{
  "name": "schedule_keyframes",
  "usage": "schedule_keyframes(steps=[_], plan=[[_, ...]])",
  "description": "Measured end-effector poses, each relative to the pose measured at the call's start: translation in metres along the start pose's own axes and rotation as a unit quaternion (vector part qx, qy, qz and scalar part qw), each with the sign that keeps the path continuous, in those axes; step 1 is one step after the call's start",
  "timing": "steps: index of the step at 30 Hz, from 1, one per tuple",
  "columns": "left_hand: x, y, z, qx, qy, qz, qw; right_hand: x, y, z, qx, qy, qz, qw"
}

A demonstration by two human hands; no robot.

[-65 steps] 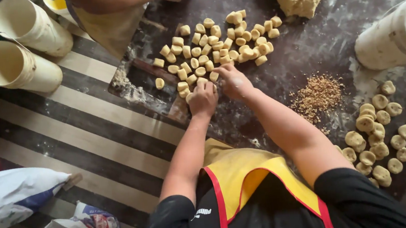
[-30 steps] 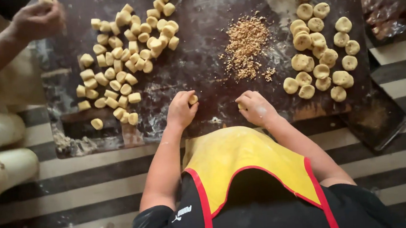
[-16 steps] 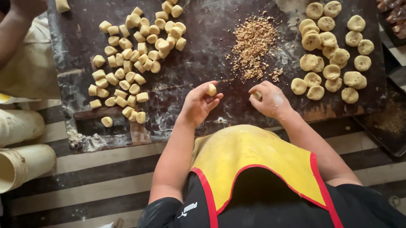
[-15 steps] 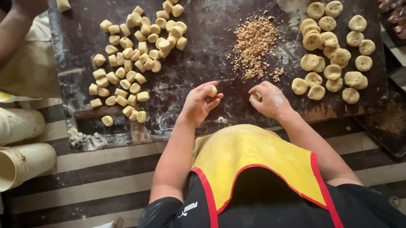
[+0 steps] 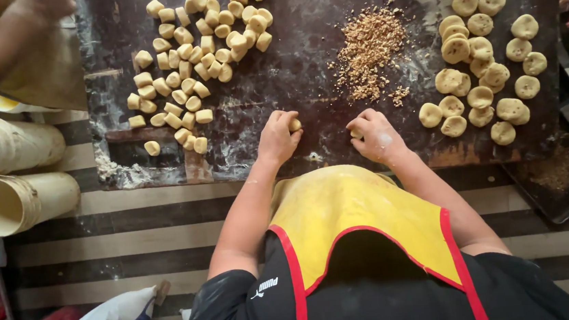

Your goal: The person is preparing small pieces of dough, rolling them into balls, and coating them with chopped nuts on a wooden table in a bakery.

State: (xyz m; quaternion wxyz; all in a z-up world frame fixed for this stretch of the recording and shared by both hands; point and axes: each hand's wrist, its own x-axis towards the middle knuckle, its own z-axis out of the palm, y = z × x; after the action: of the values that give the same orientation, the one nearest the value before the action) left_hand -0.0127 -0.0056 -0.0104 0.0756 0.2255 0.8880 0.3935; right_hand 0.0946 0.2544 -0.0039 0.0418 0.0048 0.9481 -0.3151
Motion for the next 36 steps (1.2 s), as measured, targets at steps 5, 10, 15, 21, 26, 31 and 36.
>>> schedule_keyframes(steps=[5, 10, 15, 21, 26, 31, 36], plan=[[0.012, 0.002, 0.001, -0.019, 0.009, -0.008, 1.000, 0.001, 0.002, -0.003, 0.014, -0.001, 0.009, 1.000], [0.042, 0.014, 0.011, -0.062, 0.047, 0.016, 0.997, 0.011, -0.002, -0.009, 0.032, 0.018, 0.011, 0.999], [0.065, 0.022, 0.038, -0.060, 0.093, 0.075, 0.991, 0.029, -0.016, -0.020, 0.026, 0.077, 0.016, 0.997], [0.074, 0.030, 0.053, -0.019, 0.058, 0.063, 0.996, 0.050, -0.015, -0.030, -0.017, 0.146, 0.025, 0.989], [0.090, 0.034, 0.075, -0.042, 0.090, 0.139, 0.985, 0.065, 0.010, -0.007, -0.026, 0.148, 0.048, 0.987], [0.094, 0.023, 0.081, -0.017, -0.003, 0.134, 0.991, 0.056, 0.001, -0.013, -0.022, 0.153, 0.025, 0.988], [0.065, 0.038, 0.032, -0.060, 0.026, 0.099, 0.993, 0.025, -0.026, -0.041, 0.030, 0.105, 0.021, 0.994]])
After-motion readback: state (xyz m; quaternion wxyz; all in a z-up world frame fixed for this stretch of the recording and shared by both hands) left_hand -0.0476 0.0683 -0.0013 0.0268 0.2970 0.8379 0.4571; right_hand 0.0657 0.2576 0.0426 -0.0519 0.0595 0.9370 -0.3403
